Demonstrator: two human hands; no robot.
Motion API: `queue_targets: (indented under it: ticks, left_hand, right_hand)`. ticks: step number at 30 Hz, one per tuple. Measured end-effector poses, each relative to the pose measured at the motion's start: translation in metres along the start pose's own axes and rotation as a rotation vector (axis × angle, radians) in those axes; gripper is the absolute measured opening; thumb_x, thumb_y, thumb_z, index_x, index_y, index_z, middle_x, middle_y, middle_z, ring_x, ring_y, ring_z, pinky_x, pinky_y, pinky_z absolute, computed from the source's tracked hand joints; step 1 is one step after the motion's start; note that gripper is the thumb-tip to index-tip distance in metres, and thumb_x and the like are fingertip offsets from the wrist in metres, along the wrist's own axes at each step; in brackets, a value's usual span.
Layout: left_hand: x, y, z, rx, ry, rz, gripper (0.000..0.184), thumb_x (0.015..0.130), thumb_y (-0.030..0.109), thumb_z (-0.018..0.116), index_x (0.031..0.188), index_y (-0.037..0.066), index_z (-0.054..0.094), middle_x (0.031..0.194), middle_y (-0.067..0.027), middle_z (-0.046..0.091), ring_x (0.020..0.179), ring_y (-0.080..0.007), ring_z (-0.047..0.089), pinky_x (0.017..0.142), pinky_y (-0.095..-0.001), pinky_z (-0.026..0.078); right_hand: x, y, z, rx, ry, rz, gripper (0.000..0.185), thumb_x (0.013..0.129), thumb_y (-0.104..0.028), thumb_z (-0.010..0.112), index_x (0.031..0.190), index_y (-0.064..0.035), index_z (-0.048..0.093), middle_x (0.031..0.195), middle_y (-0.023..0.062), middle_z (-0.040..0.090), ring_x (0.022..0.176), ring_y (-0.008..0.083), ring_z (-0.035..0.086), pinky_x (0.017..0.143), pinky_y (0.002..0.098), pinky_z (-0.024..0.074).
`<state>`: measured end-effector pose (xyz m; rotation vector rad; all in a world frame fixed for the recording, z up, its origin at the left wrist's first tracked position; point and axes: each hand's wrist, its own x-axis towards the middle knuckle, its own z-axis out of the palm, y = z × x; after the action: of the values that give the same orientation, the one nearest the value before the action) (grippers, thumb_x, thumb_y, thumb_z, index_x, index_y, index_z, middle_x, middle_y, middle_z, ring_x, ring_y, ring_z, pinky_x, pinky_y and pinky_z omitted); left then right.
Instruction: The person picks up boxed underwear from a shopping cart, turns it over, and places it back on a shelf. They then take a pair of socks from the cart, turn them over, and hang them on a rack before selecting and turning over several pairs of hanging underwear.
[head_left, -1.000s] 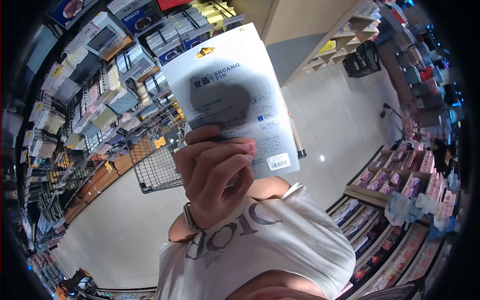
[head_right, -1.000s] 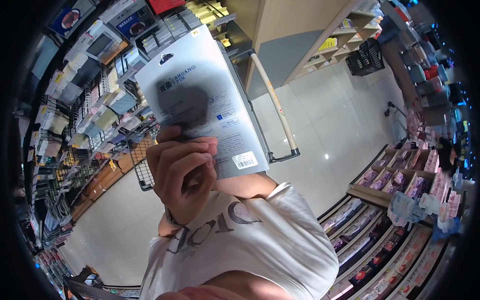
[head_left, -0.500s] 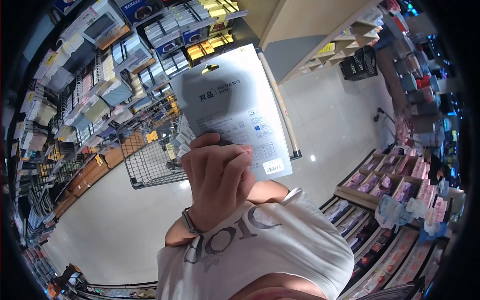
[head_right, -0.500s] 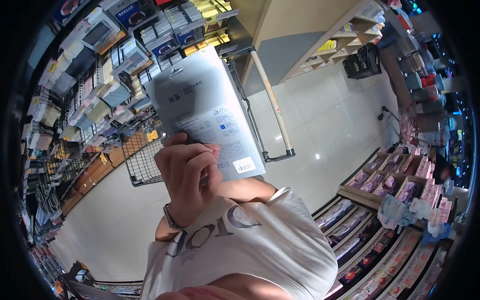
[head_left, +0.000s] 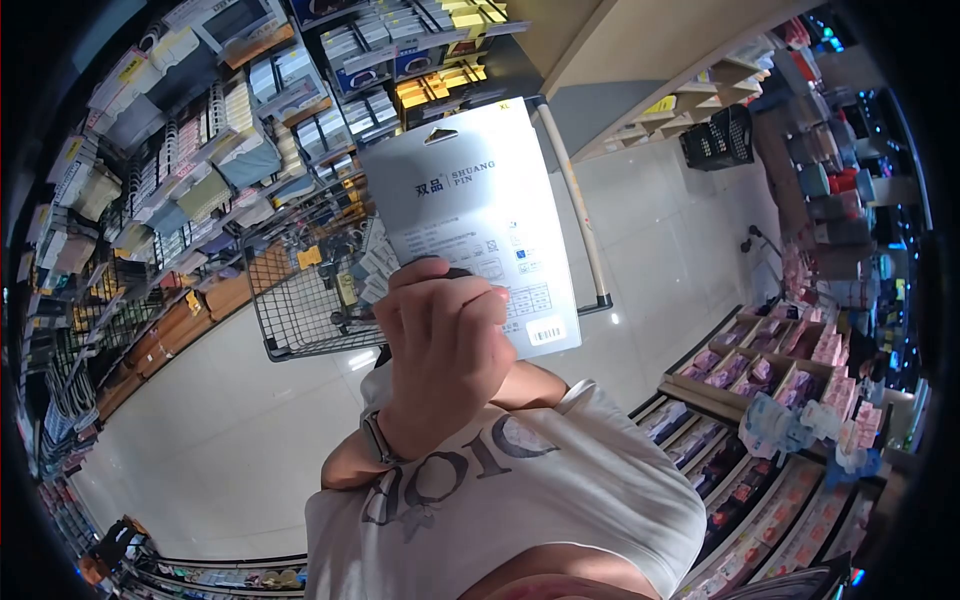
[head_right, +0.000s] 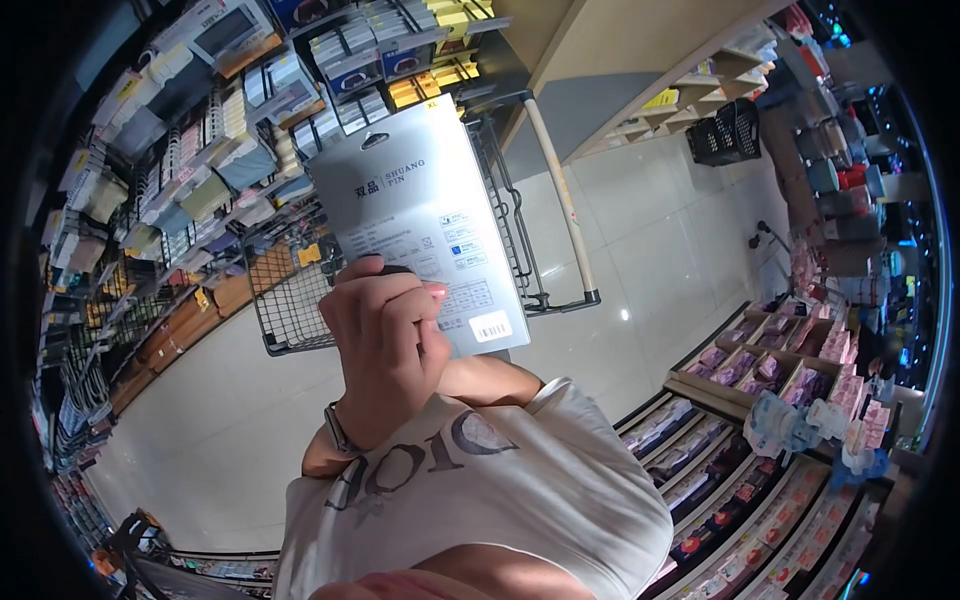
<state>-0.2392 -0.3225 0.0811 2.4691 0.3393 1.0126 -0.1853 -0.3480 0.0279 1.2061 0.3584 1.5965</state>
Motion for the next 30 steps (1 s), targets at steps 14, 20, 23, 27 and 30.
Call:
queue_targets:
  ticks: [14,20,23,27,30]
  left_hand:
    - [-0.018,-0.039,-0.071,-0.210,0.046,0.058,0.028,0.074,-0.005,0.061,0.098,0.006,0.053,0.104,-0.0081,0.058,0.098,-0.0254,0.052,0.097,-0.0467,0.044]
    - [-0.033,-0.097,-0.098,-0.799,0.384,-0.275,0.023,0.089,-0.003,0.067,0.107,0.001,0.054,0.125,-0.0163,0.058,0.104,-0.0191,0.059,0.090,-0.0328,0.048]
    - [-0.042,-0.131,-0.088,-1.107,0.428,-0.602,0.028,0.094,0.002,0.068,0.118,-0.002,0.057,0.134,-0.0198,0.055,0.109,-0.0201,0.060,0.094,-0.0308,0.049]
    - [-0.039,-0.139,-0.098,-1.615,0.199,-0.672,0.045,0.100,0.014,0.063,0.139,-0.002,0.048,0.138,-0.0205,0.053,0.122,-0.0240,0.055,0.104,-0.0343,0.045]
    - [-0.045,-0.134,-0.108,-1.372,0.007,-0.652,0.060,0.103,0.027,0.057,0.148,-0.001,0.030,0.133,-0.0203,0.055,0.127,-0.0271,0.054,0.101,-0.0366,0.049]
  right_hand:
    - [0.032,0.032,-0.060,0.048,-0.028,0.032,0.024,0.095,-0.014,0.055,0.117,-0.0070,0.058,0.082,0.0073,0.071,0.077,0.0179,0.066,0.058,0.0279,0.0538]
    - [0.044,0.037,-0.082,0.127,-0.108,0.063,0.023,0.094,-0.012,0.056,0.117,-0.0070,0.059,0.081,0.0080,0.072,0.076,0.0185,0.066,0.058,0.0283,0.0542]
    - [0.047,0.033,-0.104,0.132,-0.178,0.140,0.027,0.092,0.000,0.058,0.118,-0.0068,0.057,0.091,0.0176,0.075,0.086,0.0255,0.069,0.071,0.0326,0.0581]
    - [0.051,0.029,-0.125,0.119,-0.203,0.123,0.024,0.092,-0.001,0.059,0.115,-0.0063,0.058,0.089,0.0186,0.074,0.084,0.0269,0.068,0.074,0.0341,0.0583]
    - [0.059,0.025,-0.138,0.091,-0.313,0.106,0.022,0.095,-0.004,0.054,0.117,-0.0038,0.057,0.089,0.0207,0.073,0.085,0.0283,0.066,0.075,0.0350,0.0586]
